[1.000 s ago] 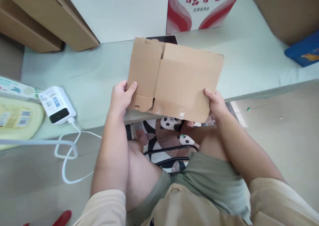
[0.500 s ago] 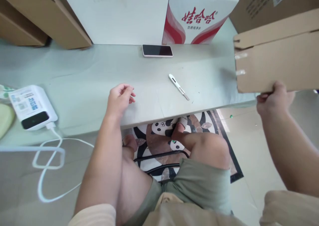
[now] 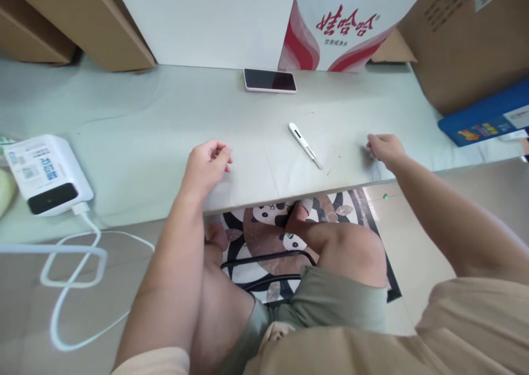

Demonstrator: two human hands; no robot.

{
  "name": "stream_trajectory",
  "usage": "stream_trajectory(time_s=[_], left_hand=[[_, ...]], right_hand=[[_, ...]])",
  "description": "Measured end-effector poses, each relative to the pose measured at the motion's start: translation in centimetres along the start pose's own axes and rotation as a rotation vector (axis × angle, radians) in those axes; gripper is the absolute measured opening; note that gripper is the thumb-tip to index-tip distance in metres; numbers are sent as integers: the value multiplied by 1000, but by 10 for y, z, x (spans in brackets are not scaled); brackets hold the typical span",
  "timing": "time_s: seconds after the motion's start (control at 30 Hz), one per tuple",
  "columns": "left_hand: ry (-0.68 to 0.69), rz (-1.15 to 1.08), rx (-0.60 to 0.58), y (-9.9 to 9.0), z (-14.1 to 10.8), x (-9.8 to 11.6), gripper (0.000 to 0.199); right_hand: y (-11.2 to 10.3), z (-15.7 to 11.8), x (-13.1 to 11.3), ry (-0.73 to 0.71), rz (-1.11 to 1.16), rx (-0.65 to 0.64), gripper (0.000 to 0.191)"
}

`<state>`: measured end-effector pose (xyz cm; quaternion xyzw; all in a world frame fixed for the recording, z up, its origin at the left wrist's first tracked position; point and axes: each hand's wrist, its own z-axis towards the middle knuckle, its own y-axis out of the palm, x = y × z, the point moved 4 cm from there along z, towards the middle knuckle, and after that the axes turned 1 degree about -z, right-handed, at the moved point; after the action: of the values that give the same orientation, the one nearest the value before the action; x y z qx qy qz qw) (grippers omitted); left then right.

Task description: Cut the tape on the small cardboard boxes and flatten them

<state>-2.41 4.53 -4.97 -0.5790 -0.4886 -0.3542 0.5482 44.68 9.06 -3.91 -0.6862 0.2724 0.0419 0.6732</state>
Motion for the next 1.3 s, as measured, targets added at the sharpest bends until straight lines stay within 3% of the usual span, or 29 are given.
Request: stream_trajectory(time_s=[0.07, 0.13, 0.3, 0.57, 0.67, 0.8, 0.9, 1.03, 1.1, 1.17, 1.3], left_hand=[[24, -8, -11, 0, -4, 2, 12], [51, -28, -26, 1, -8, 4, 12], [119, -40, -59, -3, -19, 10, 13], [170, -91, -7, -35, -32, 7, 15], [158, -162, 14, -47, -31, 8, 15], [125, -266, 49, -55, -24, 6, 14], [92, -292, 67, -58, -21, 3, 13], [53, -323, 73, -64, -23, 3, 15], [44, -346, 68, -66, -24, 4, 15], [48, -357, 61, -67, -26, 6, 16], [58, -352, 72, -66, -25, 6, 15]], right_hand=[[11, -16, -20, 5, -71, -1, 25], [23, -29, -52, -84, -154, -33, 21], [62, -51, -134, -258, -480, -219, 50], [90, -55, -227, -385, -601, -236, 24], [100, -55, -288, -502, -526, -207, 16], [116, -58, -392, -676, -280, -165, 8], [121, -63, -470, -795, -122, -94, 32], [127, -65, -550, -844, -79, -150, 84], [127, -60, -573, -786, -142, -133, 92], [126, -56, -585, -729, -209, -113, 83], [120, -60, -575, -731, -171, -73, 27]])
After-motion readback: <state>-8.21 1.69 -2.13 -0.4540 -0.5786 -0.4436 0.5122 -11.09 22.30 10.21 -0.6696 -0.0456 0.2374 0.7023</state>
